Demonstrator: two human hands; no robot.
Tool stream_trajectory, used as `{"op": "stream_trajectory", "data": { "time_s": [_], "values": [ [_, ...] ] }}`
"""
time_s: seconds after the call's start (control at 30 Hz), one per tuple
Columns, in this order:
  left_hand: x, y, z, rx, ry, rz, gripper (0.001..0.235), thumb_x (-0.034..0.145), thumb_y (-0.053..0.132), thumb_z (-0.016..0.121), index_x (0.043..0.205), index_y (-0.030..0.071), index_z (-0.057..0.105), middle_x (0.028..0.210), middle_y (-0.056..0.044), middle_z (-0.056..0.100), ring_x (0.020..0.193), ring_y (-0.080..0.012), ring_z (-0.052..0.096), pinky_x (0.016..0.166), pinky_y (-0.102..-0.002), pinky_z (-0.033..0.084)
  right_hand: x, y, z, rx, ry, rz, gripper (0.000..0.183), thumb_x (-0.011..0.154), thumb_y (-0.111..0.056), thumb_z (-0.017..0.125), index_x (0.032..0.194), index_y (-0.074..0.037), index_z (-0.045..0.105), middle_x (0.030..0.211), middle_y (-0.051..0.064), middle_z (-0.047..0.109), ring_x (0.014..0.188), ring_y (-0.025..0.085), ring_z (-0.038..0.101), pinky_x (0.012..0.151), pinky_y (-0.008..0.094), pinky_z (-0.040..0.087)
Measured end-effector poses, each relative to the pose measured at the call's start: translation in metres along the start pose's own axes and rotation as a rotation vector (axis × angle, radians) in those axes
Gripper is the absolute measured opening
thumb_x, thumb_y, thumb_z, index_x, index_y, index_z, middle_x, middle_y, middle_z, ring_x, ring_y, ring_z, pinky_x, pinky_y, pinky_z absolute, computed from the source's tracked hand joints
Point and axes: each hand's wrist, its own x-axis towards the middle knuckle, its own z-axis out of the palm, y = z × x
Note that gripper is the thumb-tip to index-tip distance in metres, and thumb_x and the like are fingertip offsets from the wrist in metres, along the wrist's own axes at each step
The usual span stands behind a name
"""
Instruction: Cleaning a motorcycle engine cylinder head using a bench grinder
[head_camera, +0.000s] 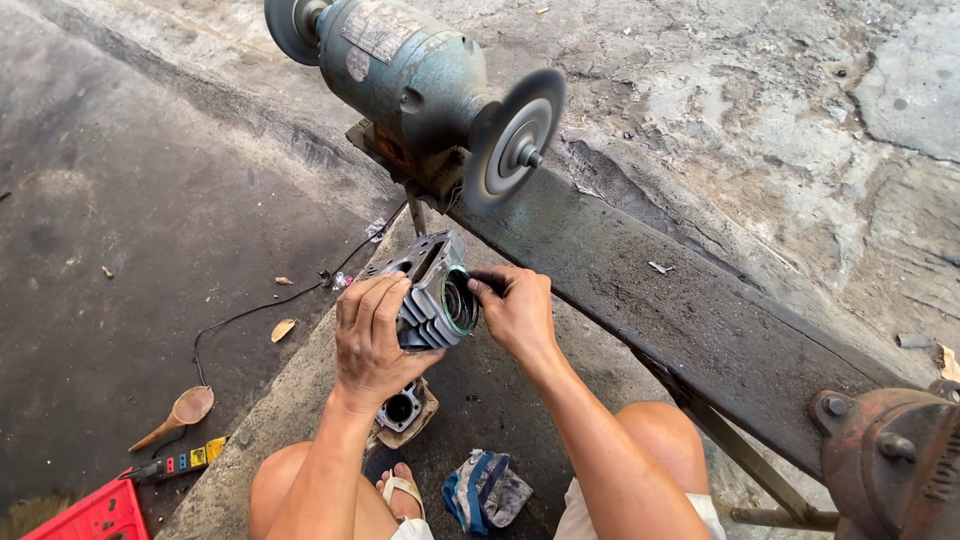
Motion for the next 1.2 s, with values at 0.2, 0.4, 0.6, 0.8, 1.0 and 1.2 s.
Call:
{"op": "stream_trajectory", "data": {
  "time_s": [0.2,0.4,0.6,0.8,1.0,1.2],
  "values": [
    [0.001,-0.004,-0.002,-0.026,-0.002,-0.015,0.076,0.061,0.037,0.09,0.121,-0.001,0.062,0.114,-0.017,0.066,0.102,-0.0344,0.065,0.092,-0.048,0.052,0.002,0.007,0.003,0.069,-0.024,0.037,0.015,0.087,-0.013,0.073,0.099,-0.015,0.082,0.08,0.012,0.078,0.079,0.02,0.075,0.074,0.031,0.057],
    [0.0,-0.002,-0.005,-0.058,-0.007,-0.064,0.078,0.058,0.034,0.092,0.121,-0.001,0.061,0.113,-0.017,0.066,0.101,-0.0348,0.065,0.092,-0.047,0.052,0.004,0.012,0.001,-0.027,-0.041,-0.032,0.012,0.089,-0.016,0.071,0.097,-0.014,0.081,0.078,0.011,0.077,0.08,0.029,0.077,0.071,0.036,0.058],
    [0.0,-0.003,-0.003,-0.089,0.015,-0.113,0.082,0.053,0.031,0.092,0.122,-0.001,0.06,0.114,-0.017,0.066,0.101,-0.0351,0.065,0.091,-0.047,0.053,0.0,0.003,-0.003,-0.035,-0.025,-0.053,0.013,0.093,-0.017,0.068,0.098,-0.012,0.078,0.082,0.014,0.077,0.083,0.033,0.076,0.071,0.041,0.058],
    [0.0,0.0,-0.007,-0.463,-0.033,-0.488,0.101,0.05,0.047,0.097,0.128,0.0,0.052,0.114,-0.019,0.062,0.103,-0.0327,0.063,0.096,-0.046,0.047,0.011,0.002,-0.013,0.272,-0.007,0.055,0.056,0.1,-0.041,0.059,0.14,-0.002,0.055,0.128,0.033,0.062,0.12,0.052,0.06,0.094,0.061,0.052],
    [-0.001,-0.002,0.016,-0.715,-0.068,-0.631,0.099,0.054,0.045,0.097,0.127,-0.004,0.051,0.112,-0.02,0.064,0.103,-0.03,0.064,0.098,-0.046,0.049,0.001,0.003,0.007,0.898,-0.192,0.345,0.078,0.095,-0.06,0.056,0.153,-0.009,0.042,0.152,0.03,0.041,0.137,0.048,0.043,0.097,0.067,0.046],
    [-0.003,0.021,0.052,-0.325,0.012,-0.668,0.102,0.042,0.038,0.101,0.125,0.001,0.053,0.109,-0.02,0.061,0.102,-0.0398,0.065,0.094,-0.048,0.05,0.014,0.009,0.022,1.256,0.009,0.668,0.068,0.086,-0.061,0.064,0.127,-0.007,0.063,0.12,0.017,0.07,0.107,0.031,0.068,0.086,0.05,0.056]
  ]
}}
